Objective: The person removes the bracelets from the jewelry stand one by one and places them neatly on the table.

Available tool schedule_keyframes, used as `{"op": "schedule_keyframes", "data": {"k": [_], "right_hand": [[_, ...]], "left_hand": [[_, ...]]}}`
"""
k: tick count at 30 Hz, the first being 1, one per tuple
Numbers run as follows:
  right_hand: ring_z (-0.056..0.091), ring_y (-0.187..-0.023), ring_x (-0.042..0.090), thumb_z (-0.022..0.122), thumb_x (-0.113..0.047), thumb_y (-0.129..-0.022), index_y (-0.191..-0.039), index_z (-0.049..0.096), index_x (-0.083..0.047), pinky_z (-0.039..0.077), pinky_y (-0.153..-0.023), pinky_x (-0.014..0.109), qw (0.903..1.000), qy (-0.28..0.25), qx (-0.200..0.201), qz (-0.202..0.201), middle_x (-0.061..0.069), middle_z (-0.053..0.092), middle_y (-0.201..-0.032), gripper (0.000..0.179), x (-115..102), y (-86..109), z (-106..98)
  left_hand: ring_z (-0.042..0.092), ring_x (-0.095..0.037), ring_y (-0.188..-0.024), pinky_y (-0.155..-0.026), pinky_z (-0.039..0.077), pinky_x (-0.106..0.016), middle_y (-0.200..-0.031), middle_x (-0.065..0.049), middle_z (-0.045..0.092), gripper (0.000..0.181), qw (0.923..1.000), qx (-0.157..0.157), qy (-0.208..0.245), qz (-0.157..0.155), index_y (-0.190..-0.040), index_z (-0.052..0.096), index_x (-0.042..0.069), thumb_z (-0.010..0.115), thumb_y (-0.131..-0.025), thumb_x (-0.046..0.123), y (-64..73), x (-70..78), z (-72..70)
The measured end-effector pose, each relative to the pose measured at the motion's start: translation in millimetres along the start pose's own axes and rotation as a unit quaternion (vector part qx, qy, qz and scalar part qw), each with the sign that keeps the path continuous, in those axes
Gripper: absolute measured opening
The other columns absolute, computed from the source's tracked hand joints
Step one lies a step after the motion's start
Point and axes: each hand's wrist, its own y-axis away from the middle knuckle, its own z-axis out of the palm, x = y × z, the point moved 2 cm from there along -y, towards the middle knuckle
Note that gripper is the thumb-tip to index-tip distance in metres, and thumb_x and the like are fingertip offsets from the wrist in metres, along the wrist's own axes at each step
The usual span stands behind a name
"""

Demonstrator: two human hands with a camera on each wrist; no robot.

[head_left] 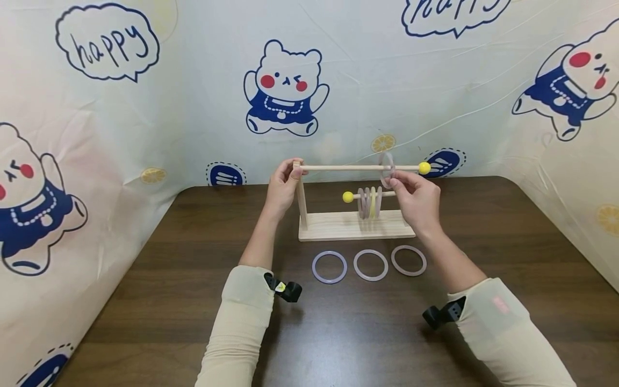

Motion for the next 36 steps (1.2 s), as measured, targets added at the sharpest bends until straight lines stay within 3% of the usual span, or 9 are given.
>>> {"op": "schedule_keyframes", "data": {"k": [6,15,23,27,30,36], "right_hand": [[0.064,-0.077,0.009,0.066,-0.001,-0.085,-0.096,0.068,0.008,0.047,-0.068,0.014,0.9999,-0.006,0.006,0.011,0.018,0.068,-0.089,0.014,1.6,-2.0,-4.1],[0.061,-0.074,0.002,0.065,-0.003,-0.086,-0.097,0.069,0.006,0.045,-0.066,0.012,0.9998,0.002,0.008,0.019,0.017,0.068,-0.089,0.015,2.2,-1.9,-12.0],[0.063,-0.077,0.005,0.065,0.000,-0.085,-0.098,0.068,0.007,0.046,-0.069,0.012,0.9996,0.011,0.014,0.022,0.017,0.068,-0.092,0.016,5.1,-3.1,-18.8],[0.060,-0.074,-0.002,0.065,0.001,-0.085,-0.097,0.068,0.009,0.045,-0.068,0.011,0.9994,0.022,0.020,0.016,0.019,0.067,-0.091,0.015,6.9,-3.4,-22.0],[0.057,-0.073,-0.007,0.064,0.001,-0.085,-0.097,0.068,0.009,0.045,-0.068,0.011,0.9992,0.030,0.022,0.014,0.020,0.067,-0.089,0.015,8.4,-3.0,-24.3],[0.059,-0.075,-0.003,0.063,0.001,-0.086,-0.098,0.068,0.009,0.044,-0.066,0.010,0.9988,0.040,0.021,0.020,0.020,0.068,-0.088,0.015,11.5,-2.6,-30.1]], "left_hand": [[0.058,-0.016,-0.093,-0.087,0.041,-0.029,-0.102,-0.012,0.059,0.040,1.0000,0.002,-0.002,0.000,-0.117,0.052,-0.006,0.050,-0.090,0.023,-0.4,0.3,0.3],[0.057,-0.023,-0.099,-0.085,0.040,-0.029,-0.106,-0.021,0.057,0.037,0.9998,0.003,-0.009,-0.015,-0.118,0.052,-0.006,0.050,-0.092,0.020,0.2,-1.1,0.1],[0.057,-0.022,-0.098,-0.085,0.040,-0.029,-0.103,-0.014,0.059,0.035,0.9998,0.005,-0.008,-0.018,-0.118,0.053,-0.004,0.050,-0.093,0.020,0.8,-1.2,-0.3],[0.055,-0.029,-0.102,-0.086,0.039,-0.028,-0.103,-0.014,0.058,0.033,0.9996,0.001,-0.012,-0.027,-0.120,0.050,-0.008,0.048,-0.095,0.014,6.1,16.2,1.9],[0.053,-0.034,-0.104,-0.086,0.039,-0.029,-0.103,-0.015,0.058,0.032,0.9994,-0.002,-0.011,-0.034,-0.121,0.049,-0.010,0.047,-0.095,0.009,6.3,19.1,1.8],[0.054,-0.030,-0.103,-0.088,0.039,-0.031,-0.103,-0.013,0.059,0.034,0.9996,0.001,-0.005,-0.028,-0.120,0.051,-0.006,0.049,-0.094,0.015,0.0,1.3,-0.7]]}}
